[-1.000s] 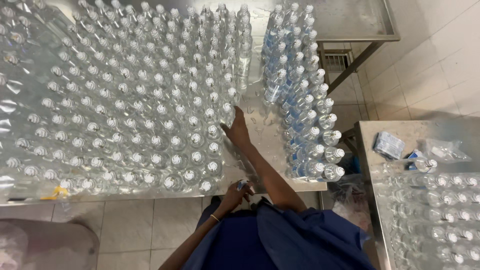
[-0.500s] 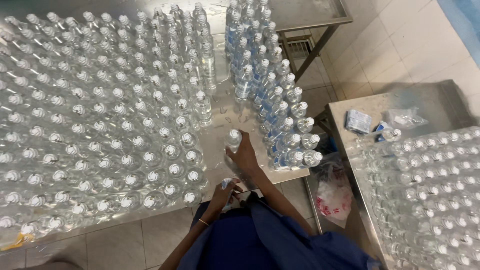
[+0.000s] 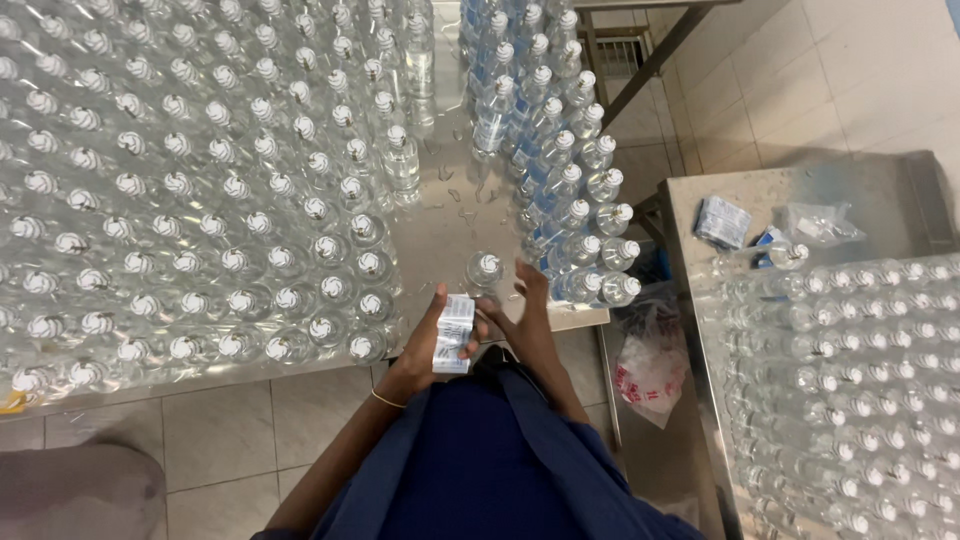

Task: The person repeatedly picks up clear plastic bottles from a metal table, applies a small rectangular label to each bottle, and places the labeled bottles back into a grid arrangement. The task is performed continuously by hand without any visible tools.

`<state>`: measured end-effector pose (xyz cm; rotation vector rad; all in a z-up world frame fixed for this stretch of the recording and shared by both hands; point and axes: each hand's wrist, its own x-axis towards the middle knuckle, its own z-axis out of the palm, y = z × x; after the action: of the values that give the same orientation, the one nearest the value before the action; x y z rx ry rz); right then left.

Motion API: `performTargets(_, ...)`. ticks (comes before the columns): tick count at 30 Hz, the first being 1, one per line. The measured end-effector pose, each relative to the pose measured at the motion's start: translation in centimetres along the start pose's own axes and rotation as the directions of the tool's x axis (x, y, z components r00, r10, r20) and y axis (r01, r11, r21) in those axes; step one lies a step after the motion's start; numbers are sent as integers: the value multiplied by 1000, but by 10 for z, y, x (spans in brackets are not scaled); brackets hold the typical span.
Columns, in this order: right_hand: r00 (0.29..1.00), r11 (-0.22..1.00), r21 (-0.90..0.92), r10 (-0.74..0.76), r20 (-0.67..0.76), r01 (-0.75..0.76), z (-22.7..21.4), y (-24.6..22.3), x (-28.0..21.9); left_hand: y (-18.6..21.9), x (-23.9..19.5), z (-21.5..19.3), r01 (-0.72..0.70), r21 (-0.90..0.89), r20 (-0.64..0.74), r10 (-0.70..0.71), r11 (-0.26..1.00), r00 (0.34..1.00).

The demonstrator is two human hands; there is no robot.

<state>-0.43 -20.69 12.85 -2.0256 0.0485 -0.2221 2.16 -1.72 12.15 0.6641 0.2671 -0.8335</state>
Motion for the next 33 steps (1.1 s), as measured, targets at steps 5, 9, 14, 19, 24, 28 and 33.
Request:
performTargets(5,999,976,214,-32,13,29,-38,-43,-9,-10,6,10,56,131,132,-73,990,989)
performTargets(9,964,998,43,-62,257,53,-45,-62,1,-2,-6,32,76,254,175,-123,964,977)
performTargets(14,970,982,185,-13,242,-33,-48,-54,2,-16,0,16,93,298,153,-144,950,978)
performTargets(19,981,985,162,31,193,-63,-48,-47,-6,-3,-16,32,102,416,134,-172,904,976)
performTargets(24,978,980,171,63,199,-98,-51,-55,-8,-3,-16,34,117,421,128,-186,900,974)
performTargets(28,957,979,112,136,257,-169,-53,-61,-7,-13,-16,26,74,356,109,-120,932,987)
performTargets(33,940,974,64,191,281,-217,-49,-60,-4,-18,-12,14,54,346,126,-104,937,987)
